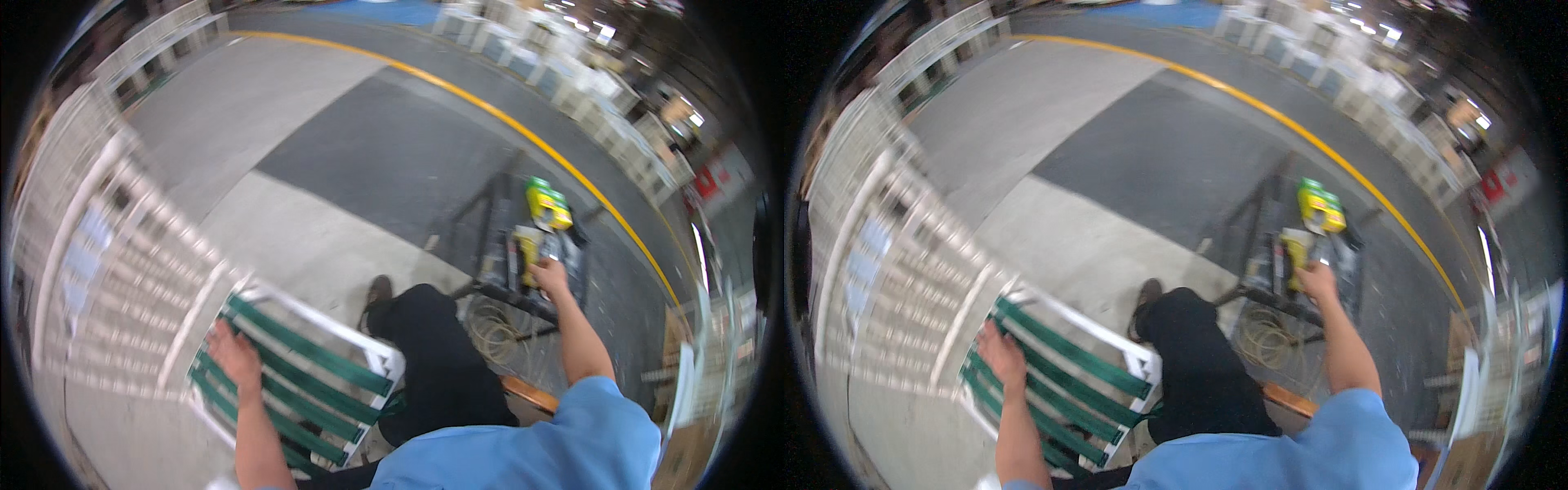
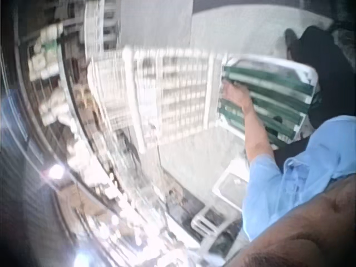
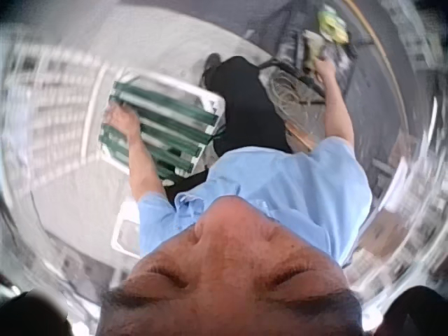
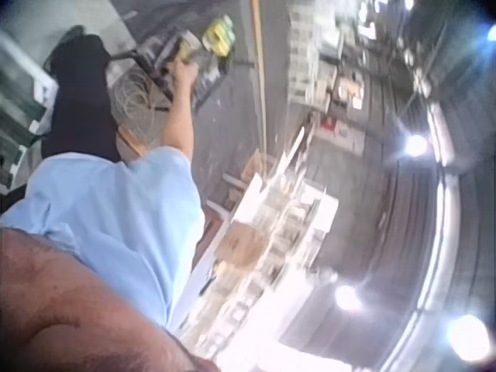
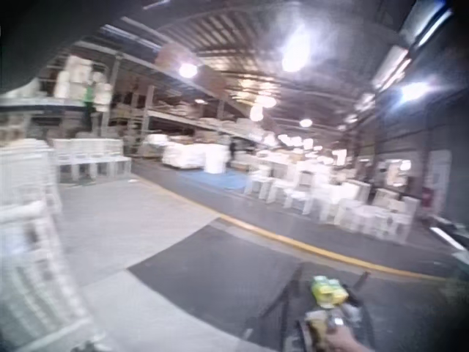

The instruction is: The person attaches green webbing strips to the seat frame of a white wooden chair. They position each strip, staple it with a handheld stapler, and trim excess with scissors, repeating the process for multiple strips.

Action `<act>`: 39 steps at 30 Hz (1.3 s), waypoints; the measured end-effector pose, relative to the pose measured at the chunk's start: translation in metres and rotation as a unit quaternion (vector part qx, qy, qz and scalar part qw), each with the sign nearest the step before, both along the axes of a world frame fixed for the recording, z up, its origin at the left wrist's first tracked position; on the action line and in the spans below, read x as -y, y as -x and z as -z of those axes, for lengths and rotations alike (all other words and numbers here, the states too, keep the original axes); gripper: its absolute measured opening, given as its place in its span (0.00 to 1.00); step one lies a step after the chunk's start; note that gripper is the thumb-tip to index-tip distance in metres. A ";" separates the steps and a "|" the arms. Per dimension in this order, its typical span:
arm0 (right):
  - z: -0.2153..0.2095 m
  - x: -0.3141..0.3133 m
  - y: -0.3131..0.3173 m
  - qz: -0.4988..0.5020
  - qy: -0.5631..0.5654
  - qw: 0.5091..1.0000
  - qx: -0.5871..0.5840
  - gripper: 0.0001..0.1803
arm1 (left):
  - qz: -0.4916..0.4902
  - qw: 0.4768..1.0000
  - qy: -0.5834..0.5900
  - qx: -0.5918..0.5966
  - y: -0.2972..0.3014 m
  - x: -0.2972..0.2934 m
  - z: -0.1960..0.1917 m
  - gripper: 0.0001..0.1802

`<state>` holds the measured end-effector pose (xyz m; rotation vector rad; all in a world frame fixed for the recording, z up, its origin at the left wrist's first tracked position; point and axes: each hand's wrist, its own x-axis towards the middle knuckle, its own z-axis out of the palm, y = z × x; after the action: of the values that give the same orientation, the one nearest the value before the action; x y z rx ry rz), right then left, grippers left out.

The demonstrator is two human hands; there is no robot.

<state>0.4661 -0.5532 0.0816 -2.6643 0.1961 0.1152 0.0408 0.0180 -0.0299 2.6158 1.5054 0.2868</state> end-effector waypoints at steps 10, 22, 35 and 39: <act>0.018 -0.022 -0.052 0.049 -0.227 0.969 -0.084 0.19 | -0.007 0.996 -0.027 0.084 0.006 -0.002 0.000 0.34; -0.132 -0.218 0.084 -0.325 -0.342 0.855 -0.216 0.21 | -0.018 0.992 0.005 0.122 0.014 -0.003 0.002 0.34; 0.000 -0.532 0.286 -0.448 -0.303 0.756 -0.369 0.23 | -0.023 0.986 0.076 0.147 0.022 -0.007 0.009 0.35; 0.027 -0.554 0.297 -0.449 -0.274 0.774 -0.353 0.23 | -0.027 0.982 0.086 0.165 0.024 -0.008 0.012 0.36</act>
<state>0.1696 0.0004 0.0546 -1.7790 -0.7838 1.2599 0.0171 0.0258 -0.0424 2.2625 1.4192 0.5394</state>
